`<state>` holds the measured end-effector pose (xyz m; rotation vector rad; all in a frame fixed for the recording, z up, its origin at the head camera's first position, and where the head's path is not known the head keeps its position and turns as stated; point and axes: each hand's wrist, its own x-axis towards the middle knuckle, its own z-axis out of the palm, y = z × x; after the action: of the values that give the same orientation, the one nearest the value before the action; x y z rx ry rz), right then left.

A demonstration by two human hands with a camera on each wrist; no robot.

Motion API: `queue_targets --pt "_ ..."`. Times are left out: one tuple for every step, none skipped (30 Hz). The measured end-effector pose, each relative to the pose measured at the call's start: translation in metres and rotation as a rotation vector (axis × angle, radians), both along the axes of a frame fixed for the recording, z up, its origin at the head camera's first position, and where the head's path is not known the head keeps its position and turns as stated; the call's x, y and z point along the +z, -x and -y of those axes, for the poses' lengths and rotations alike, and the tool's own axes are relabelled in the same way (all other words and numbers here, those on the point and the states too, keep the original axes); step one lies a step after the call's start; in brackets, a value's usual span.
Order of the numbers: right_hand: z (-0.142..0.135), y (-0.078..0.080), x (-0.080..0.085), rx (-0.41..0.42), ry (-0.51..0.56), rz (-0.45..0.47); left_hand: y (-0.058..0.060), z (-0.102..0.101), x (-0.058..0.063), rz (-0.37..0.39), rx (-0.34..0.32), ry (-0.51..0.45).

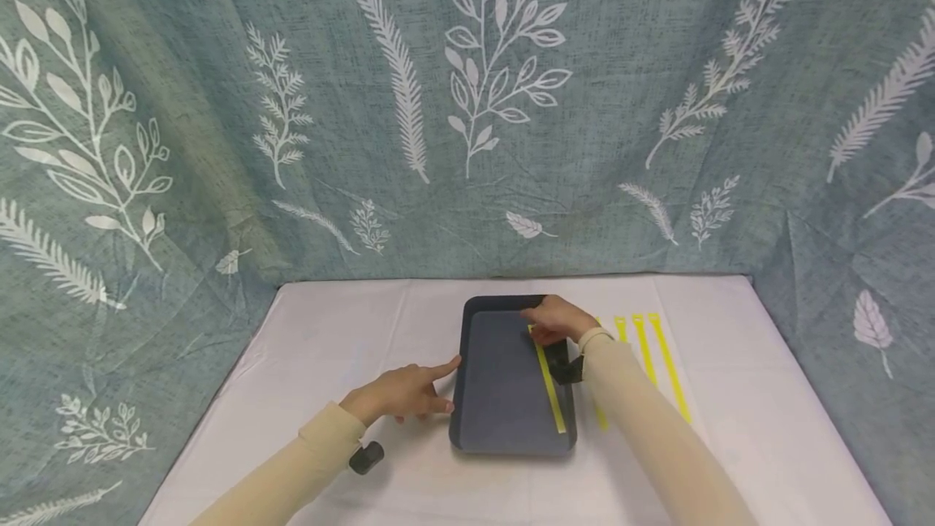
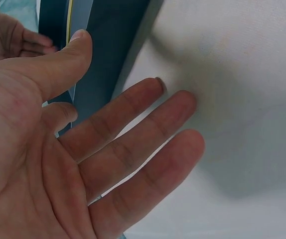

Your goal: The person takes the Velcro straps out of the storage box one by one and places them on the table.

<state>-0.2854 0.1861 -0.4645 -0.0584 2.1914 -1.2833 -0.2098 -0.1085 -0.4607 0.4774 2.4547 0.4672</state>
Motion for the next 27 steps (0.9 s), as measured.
queue_targets --pt "0.002 -0.001 0.001 -0.012 -0.03 -0.002 0.0 0.0 0.0 0.002 0.001 0.0" --pt "0.004 -0.002 0.002 -0.015 -0.061 -0.009 0.0 0.0 0.0 0.005 0.001 -0.002" --pt "0.006 -0.003 0.003 -0.02 -0.086 -0.009 0.0 0.0 0.0 0.008 0.001 -0.002" --pt "0.007 -0.004 0.003 -0.023 -0.112 -0.012 -0.001 0.0 0.001 0.009 0.001 -0.003" --pt "0.009 -0.004 0.003 -0.028 -0.142 -0.016 -0.001 -0.001 0.001 0.011 0.001 -0.003" --pt "0.01 -0.005 0.003 -0.026 -0.173 -0.024 -0.001 -0.001 0.001 0.012 0.001 -0.002" --pt "0.011 -0.005 0.003 -0.018 -0.21 -0.033 -0.001 -0.001 0.002 0.012 0.002 -0.002" --pt "0.012 -0.005 0.002 0.0 -0.252 -0.047 -0.002 -0.001 0.002 0.011 0.003 -0.002" --pt "0.013 -0.004 0.001 0.016 -0.293 -0.058 -0.002 -0.001 0.003 0.01 0.004 -0.001" --pt "0.015 -0.003 0.0 0.028 -0.332 -0.062 -0.002 -0.001 0.003 0.009 0.005 -0.003" --pt "0.016 -0.003 -0.001 0.04 -0.359 -0.058 -0.001 -0.001 0.004 0.008 0.005 -0.002" --pt "0.018 -0.002 -0.002 0.052 -0.379 -0.056 -0.001 -0.001 0.004 0.007 0.005 -0.002" --pt "0.02 -0.002 -0.003 0.065 -0.394 -0.053 -0.001 -0.001 0.004 0.007 0.005 -0.003" --pt "0.023 -0.001 -0.004 0.073 -0.403 -0.049 -0.001 0.0 0.005 0.008 0.005 -0.005" --pt "0.025 -0.001 -0.006 0.074 -0.41 -0.043 -0.001 0.001 0.004 0.008 0.005 -0.006" --pt "0.027 -0.001 -0.007 0.069 -0.409 -0.033 -0.001 0.001 0.004 0.009 0.004 -0.008" --pt "0.028 -0.002 -0.007 0.064 -0.408 -0.033 -0.001 0.001 0.004 0.01 0.004 -0.007" --pt "0.03 -0.003 -0.009 0.06 -0.409 -0.039 0.0 0.001 0.004 0.011 0.005 -0.007" --pt "0.031 -0.003 -0.01 0.06 -0.412 -0.048 0.0 0.001 0.004 0.013 0.007 -0.007" --pt "0.032 -0.004 -0.011 0.057 -0.416 -0.053 0.0 0.001 0.004 0.012 0.008 -0.005" --pt "0.033 -0.005 -0.013 0.055 -0.421 -0.057 0.0 0.001 0.003 0.012 0.01 -0.004" --pt "0.033 -0.006 -0.014 0.053 -0.428 -0.058 0.0 0.001 0.003 0.013 0.012 -0.004" --pt "0.033 -0.007 -0.015 0.054 -0.436 -0.061 0.0 0.001 0.003 0.013 0.013 -0.002" --pt "0.034 -0.008 -0.016 0.058 -0.444 -0.064 0.0 0.001 0.003 0.013 0.012 -0.002" --pt "0.034 -0.009 -0.017 0.057 -0.451 -0.062 0.0 0.001 0.003 0.013 0.012 -0.002" --pt "0.034 -0.01 -0.018 0.056 -0.454 -0.061 0.0 0.001 0.003 0.012 0.011 -0.001" --pt "0.034 -0.011 -0.018 0.053 -0.456 -0.057 0.0 0.001 0.003 0.013 0.011 -0.002"
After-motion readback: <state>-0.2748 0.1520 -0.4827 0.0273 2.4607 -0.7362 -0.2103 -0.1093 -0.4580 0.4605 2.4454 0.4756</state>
